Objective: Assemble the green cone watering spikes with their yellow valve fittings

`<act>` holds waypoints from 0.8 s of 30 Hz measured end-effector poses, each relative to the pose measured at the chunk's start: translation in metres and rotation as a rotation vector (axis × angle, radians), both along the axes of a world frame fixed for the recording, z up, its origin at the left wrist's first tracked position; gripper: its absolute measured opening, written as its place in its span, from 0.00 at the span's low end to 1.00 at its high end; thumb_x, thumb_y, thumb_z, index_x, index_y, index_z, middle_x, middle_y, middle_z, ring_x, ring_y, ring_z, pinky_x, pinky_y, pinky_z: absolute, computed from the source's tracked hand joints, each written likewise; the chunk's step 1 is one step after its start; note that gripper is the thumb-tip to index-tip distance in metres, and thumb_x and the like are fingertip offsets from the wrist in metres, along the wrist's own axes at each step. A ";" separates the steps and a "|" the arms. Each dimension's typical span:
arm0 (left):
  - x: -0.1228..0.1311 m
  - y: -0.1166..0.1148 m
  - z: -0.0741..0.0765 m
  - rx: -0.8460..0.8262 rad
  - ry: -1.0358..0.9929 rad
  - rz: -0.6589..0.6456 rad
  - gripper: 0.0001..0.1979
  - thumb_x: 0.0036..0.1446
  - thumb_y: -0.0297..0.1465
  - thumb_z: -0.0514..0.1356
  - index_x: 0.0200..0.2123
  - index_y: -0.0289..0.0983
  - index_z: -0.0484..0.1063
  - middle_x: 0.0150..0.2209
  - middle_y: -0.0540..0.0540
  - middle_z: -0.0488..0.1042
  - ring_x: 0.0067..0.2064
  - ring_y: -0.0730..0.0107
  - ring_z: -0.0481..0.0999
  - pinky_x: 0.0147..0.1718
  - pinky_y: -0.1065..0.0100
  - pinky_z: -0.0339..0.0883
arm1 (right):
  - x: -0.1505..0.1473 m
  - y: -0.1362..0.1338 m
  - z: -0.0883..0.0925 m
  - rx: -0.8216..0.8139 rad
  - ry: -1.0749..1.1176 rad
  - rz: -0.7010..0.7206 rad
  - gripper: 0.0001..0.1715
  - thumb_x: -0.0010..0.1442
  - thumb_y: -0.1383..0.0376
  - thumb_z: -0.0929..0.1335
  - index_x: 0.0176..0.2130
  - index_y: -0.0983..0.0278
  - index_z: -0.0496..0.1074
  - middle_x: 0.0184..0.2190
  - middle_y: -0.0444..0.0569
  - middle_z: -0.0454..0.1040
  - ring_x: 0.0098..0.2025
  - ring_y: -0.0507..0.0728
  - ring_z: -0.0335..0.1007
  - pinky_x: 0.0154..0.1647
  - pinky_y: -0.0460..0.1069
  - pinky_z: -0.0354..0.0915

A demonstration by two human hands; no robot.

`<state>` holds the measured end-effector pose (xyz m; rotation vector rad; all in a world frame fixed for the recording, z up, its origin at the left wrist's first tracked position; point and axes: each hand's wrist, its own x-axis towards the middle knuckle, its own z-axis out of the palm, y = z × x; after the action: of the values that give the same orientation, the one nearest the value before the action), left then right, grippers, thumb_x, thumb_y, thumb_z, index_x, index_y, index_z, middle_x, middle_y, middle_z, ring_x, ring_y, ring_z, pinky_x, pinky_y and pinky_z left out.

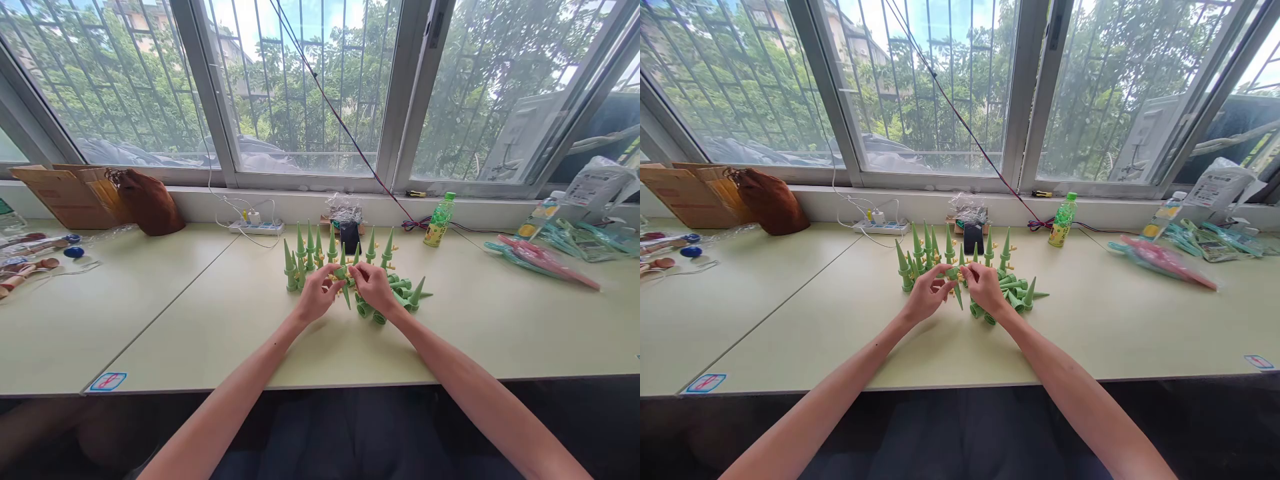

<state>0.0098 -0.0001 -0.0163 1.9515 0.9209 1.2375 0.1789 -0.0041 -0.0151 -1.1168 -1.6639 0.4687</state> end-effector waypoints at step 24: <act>0.002 -0.001 0.002 0.032 0.000 0.018 0.18 0.61 0.44 0.57 0.49 0.40 0.63 0.43 0.45 0.69 0.19 0.84 0.68 0.16 0.77 0.63 | -0.003 -0.005 0.004 -0.009 0.071 -0.007 0.22 0.65 0.50 0.62 0.27 0.62 0.64 0.15 0.41 0.63 0.19 0.52 0.59 0.24 0.47 0.57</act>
<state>0.0116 -0.0016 -0.0140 1.9721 0.9251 1.2699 0.1764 -0.0089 -0.0108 -1.1002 -1.5973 0.5062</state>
